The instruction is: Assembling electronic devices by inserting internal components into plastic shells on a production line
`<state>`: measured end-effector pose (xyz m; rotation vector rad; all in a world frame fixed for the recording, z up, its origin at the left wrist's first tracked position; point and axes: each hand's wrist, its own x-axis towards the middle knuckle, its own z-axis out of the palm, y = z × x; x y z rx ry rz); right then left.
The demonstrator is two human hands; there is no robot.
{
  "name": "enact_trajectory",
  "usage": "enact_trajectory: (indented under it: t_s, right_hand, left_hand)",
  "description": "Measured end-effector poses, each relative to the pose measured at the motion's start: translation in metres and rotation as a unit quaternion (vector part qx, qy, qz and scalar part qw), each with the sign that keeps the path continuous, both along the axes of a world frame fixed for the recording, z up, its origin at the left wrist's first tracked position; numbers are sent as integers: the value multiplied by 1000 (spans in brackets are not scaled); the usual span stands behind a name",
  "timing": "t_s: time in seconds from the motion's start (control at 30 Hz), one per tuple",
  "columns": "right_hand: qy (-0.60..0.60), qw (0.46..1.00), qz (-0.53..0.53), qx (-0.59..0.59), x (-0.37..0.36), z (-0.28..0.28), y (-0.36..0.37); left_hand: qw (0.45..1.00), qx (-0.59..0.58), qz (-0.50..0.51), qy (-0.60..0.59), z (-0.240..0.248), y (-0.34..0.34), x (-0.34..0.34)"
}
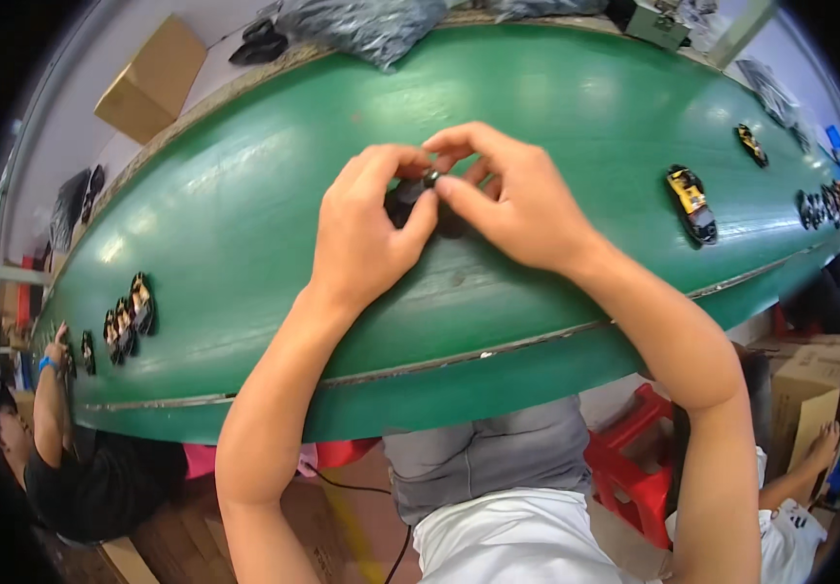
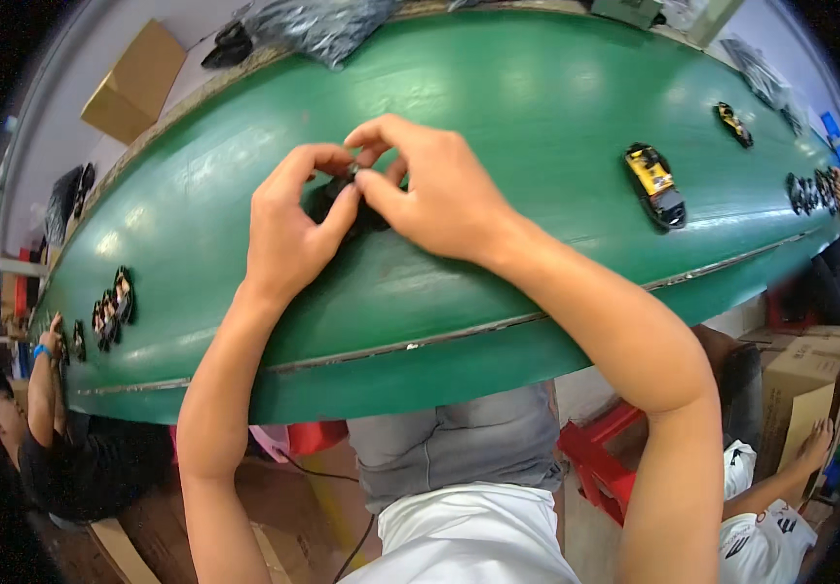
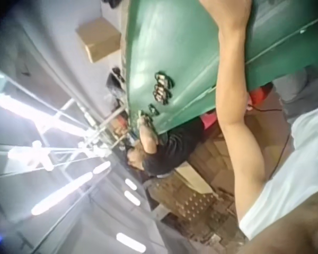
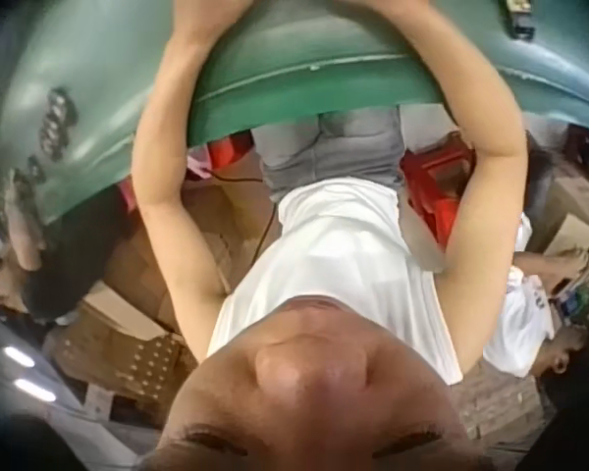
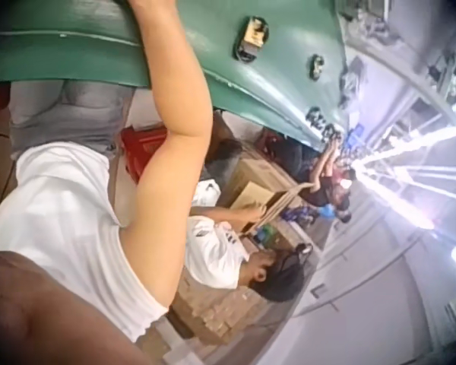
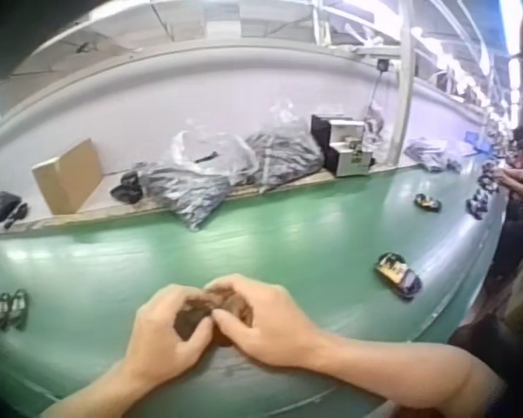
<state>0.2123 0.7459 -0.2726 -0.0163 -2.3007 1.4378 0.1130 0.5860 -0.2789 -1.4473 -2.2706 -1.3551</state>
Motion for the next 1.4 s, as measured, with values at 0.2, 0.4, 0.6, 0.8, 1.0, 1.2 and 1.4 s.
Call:
enact_trajectory:
  t_s: [0.2,0.4,0.6,0.8,1.0,1.2,1.4]
  right_hand:
    - [-5,999,9,-34,-2,-1,0]
    - [-2,995,15,-99,-7,-7,2]
    - [-15,987,38,-158,-4,2,-2]
    - [-9,991,34,-129,-4,7,-5]
    - [-4,995,15,-98,-3,4,-9]
    - [7,993,15,-115,-5,4,-10]
    - [11,996,14,-87,-6,4,-13]
  left_hand:
    - [1000,10,-8,16,4,-4,-3]
    - [999,31,-14,12,4,-4,-6]
    - [998,57,-7,1,4,-6,-7]
    - [998,65,1,5,4,-7,-13]
    - [999,47,-7,-2,2,-10,-13]
    - [998,60,-5,28,6,-11,-15]
    - [996,71,-9,51,6,-15,-14]
